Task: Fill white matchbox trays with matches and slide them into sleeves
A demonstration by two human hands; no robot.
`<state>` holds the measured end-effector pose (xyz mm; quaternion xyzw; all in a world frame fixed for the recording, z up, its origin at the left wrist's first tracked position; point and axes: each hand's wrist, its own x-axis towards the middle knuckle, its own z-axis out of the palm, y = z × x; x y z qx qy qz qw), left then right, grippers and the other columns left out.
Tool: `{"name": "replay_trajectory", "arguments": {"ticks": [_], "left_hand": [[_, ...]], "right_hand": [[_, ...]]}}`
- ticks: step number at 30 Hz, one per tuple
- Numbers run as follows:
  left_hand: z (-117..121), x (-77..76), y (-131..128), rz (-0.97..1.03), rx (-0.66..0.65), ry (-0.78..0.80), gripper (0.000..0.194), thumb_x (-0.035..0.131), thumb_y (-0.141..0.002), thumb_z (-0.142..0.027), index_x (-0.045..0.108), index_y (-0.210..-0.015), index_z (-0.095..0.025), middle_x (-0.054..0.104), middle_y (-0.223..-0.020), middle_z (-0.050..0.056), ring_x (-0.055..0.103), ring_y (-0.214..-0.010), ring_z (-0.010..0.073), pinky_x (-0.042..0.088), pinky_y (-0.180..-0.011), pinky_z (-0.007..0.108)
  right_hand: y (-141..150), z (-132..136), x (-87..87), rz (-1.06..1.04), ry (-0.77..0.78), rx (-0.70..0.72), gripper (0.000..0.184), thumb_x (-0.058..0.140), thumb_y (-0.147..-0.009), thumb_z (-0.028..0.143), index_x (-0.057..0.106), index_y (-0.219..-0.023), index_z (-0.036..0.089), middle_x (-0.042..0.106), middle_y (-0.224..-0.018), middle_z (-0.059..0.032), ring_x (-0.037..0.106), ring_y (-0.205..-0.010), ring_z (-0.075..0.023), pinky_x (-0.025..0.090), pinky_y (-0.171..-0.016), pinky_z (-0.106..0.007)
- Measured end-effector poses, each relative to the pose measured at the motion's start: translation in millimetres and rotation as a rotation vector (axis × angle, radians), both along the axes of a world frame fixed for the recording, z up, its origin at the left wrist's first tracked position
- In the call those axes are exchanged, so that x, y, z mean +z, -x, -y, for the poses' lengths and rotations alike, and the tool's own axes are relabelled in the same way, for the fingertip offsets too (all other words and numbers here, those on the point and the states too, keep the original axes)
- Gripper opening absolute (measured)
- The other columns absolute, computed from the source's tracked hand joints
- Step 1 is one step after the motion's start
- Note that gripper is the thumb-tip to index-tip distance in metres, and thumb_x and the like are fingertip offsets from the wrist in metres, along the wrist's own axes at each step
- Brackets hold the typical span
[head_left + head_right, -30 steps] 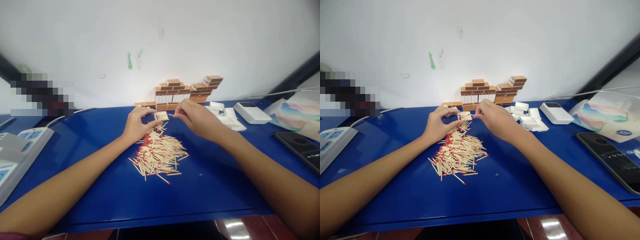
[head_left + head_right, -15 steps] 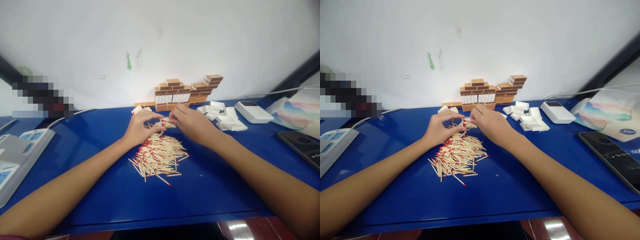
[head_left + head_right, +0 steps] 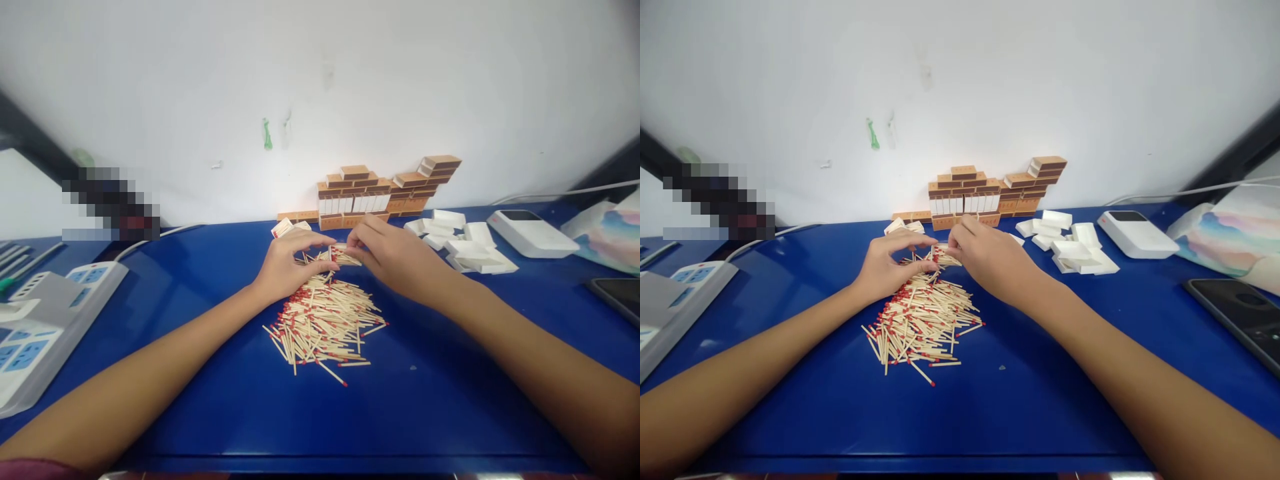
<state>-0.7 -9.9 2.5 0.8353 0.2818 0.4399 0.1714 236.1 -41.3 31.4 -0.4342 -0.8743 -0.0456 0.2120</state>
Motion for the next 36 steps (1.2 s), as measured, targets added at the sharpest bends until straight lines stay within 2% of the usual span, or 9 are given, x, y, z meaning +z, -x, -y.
{"name": "replay_trajectory", "arguments": {"ticks": [7,16,19,22,25,28,30,33,36], "left_hand": [[3,2.0,-1,0.008,0.005,-0.022,0.034,0.089,-0.079,-0.035,0.078,-0.109,-0.026,0.079,-0.102,0.004,0.073,-0.094,0.0215,0.058,-0.089,0.040],[5,2.5,-3,0.005,-0.003,-0.065,0.033,0.089,-0.080,-0.036,0.078,-0.110,-0.027,0.080,-0.104,0.004,0.074,-0.095,0.0224,0.058,-0.090,0.041],[2,1.7,0,0.056,0.101,-0.068,0.032,0.087,-0.082,-0.036,0.077,-0.111,-0.027,0.079,-0.100,0.004,0.071,-0.089,0.0205,0.059,-0.082,0.038],[-7,0.6,4,0.180,0.300,-0.074,0.028,0.085,-0.084,-0.033,0.078,-0.109,-0.025,0.078,-0.095,0.003,0.067,-0.079,0.0173,0.058,-0.076,0.035],[-16,-2.4,8,0.279,0.392,0.006,0.027,0.083,-0.085,-0.034,0.079,-0.109,-0.022,0.078,-0.093,0.004,0.067,-0.077,0.0159,0.057,-0.069,0.031],[-19,-5.1,9,0.302,0.355,0.066,0.028,0.084,-0.083,-0.037,0.079,-0.106,-0.020,0.078,-0.091,0.005,0.066,-0.070,0.0144,0.054,-0.062,0.028],[-17,-4.9,7,0.238,0.321,0.038,0.028,0.085,-0.083,-0.037,0.078,-0.104,-0.021,0.076,-0.088,0.004,0.065,-0.070,0.0146,0.053,-0.061,0.029],[-10,-2.3,5,0.101,0.222,-0.076,0.027,0.085,-0.084,-0.038,0.077,-0.105,-0.022,0.074,-0.086,0.003,0.064,-0.071,0.0155,0.054,-0.064,0.031],[-5,-0.4,4,0.040,0.177,-0.163,0.029,0.083,-0.086,-0.040,0.075,-0.108,-0.023,0.074,-0.091,0.004,0.065,-0.076,0.0170,0.055,-0.067,0.032]], "right_hand": [[-2,1,7.4,0.118,-0.088,-0.033,0.026,0.040,-0.109,0.032,0.060,-0.102,0.016,0.062,-0.103,-0.0143,0.057,-0.086,-0.0241,0.040,-0.066,-0.034],[4,-4,-6.0,0.007,-0.079,0.010,0.031,0.036,-0.111,0.037,0.058,-0.098,0.018,0.062,-0.099,-0.0109,0.056,-0.078,-0.0198,0.039,-0.065,-0.032],[5,-1,0.7,-0.098,-0.067,0.002,0.027,0.037,-0.110,0.034,0.056,-0.098,0.019,0.063,-0.099,-0.0099,0.057,-0.080,-0.0204,0.040,-0.068,-0.033],[4,2,5.8,-0.180,-0.062,-0.025,0.020,0.043,-0.107,0.033,0.055,-0.099,0.020,0.064,-0.097,-0.0083,0.057,-0.079,-0.0199,0.040,-0.068,-0.033],[3,3,2.1,-0.101,0.025,-0.010,0.017,0.047,-0.105,0.031,0.057,-0.096,0.021,0.065,-0.093,-0.0070,0.057,-0.077,-0.0198,0.040,-0.068,-0.033],[4,2,-5.3,0.054,0.153,0.010,0.021,0.049,-0.105,0.031,0.058,-0.090,0.020,0.065,-0.090,-0.0071,0.058,-0.077,-0.0201,0.039,-0.068,-0.033],[4,1,-7.8,0.093,0.206,0.018,0.026,0.048,-0.106,0.034,0.058,-0.086,0.020,0.065,-0.087,-0.0070,0.059,-0.079,-0.0209,0.040,-0.069,-0.034],[3,-2,-8.0,0.046,0.200,-0.007,0.027,0.046,-0.107,0.035,0.060,-0.089,0.020,0.064,-0.088,-0.0072,0.059,-0.082,-0.0216,0.042,-0.072,-0.034],[2,-7,-11.9,-0.029,0.179,-0.005,0.017,0.049,-0.105,0.029,0.063,-0.101,0.020,0.063,-0.097,-0.0075,0.060,-0.084,-0.0205,0.044,-0.074,-0.033]]}}
